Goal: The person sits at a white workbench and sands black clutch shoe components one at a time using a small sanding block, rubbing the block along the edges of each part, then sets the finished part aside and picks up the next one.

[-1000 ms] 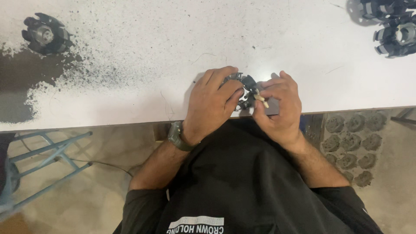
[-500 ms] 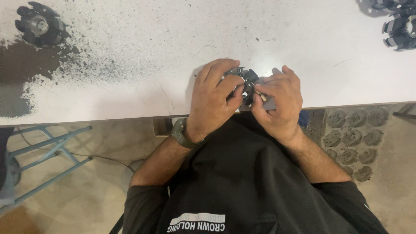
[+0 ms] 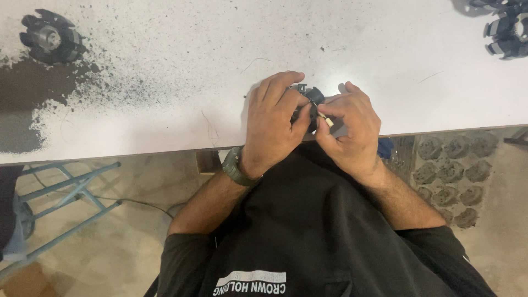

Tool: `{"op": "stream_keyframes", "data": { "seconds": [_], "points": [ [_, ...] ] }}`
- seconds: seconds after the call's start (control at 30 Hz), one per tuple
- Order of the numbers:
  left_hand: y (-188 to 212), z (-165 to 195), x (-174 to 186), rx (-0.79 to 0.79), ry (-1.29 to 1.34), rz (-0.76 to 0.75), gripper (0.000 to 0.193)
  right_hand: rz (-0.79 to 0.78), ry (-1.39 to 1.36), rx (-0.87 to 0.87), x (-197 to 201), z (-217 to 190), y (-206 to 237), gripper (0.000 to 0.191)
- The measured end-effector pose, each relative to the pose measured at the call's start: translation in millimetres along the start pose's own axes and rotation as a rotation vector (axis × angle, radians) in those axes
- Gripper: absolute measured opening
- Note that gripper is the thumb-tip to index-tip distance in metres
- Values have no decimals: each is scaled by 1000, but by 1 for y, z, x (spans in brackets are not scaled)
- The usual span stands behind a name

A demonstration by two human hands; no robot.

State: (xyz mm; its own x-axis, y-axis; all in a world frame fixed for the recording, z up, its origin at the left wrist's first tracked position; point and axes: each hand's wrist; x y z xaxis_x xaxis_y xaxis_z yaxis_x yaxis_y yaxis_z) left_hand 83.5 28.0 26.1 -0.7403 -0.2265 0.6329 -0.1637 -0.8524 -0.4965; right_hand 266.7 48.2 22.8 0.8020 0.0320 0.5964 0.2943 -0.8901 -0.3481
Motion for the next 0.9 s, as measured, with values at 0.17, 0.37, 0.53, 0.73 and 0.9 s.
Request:
{"op": "stream_keyframes", "data": {
  "seconds": [0.17, 0.37, 0.53, 0.73, 0.9],
  "points": [
    [1, -4, -7, 9, -36, 19, 13, 17, -37, 1, -2, 3, 5, 28],
    [2, -6, -9, -1, -48, 41, 12, 67, -48, 45, -5, 3, 8, 30],
    [6, -3, -4, -3, 11, 84, 14, 64, 46, 98, -4, 5, 8, 32],
    [8, -3, 3, -16, -19, 21, 20, 73, 84, 98, -5, 6, 9, 34],
    [7, -2, 2, 14, -16, 9, 18, 62, 86, 81, -5, 7, 10, 33]
  ]
}}
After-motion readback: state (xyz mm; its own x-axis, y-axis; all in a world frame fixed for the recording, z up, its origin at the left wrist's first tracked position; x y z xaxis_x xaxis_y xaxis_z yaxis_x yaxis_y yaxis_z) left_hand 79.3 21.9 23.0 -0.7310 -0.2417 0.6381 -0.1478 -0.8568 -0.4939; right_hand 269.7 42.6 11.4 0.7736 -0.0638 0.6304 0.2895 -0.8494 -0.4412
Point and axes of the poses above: each hand's wrist, its own y-axis away from the middle knuckle, its own x-axis out of the back of the hand, z = x × y, and after that the axes turned 10 degrees about -x, right-handed
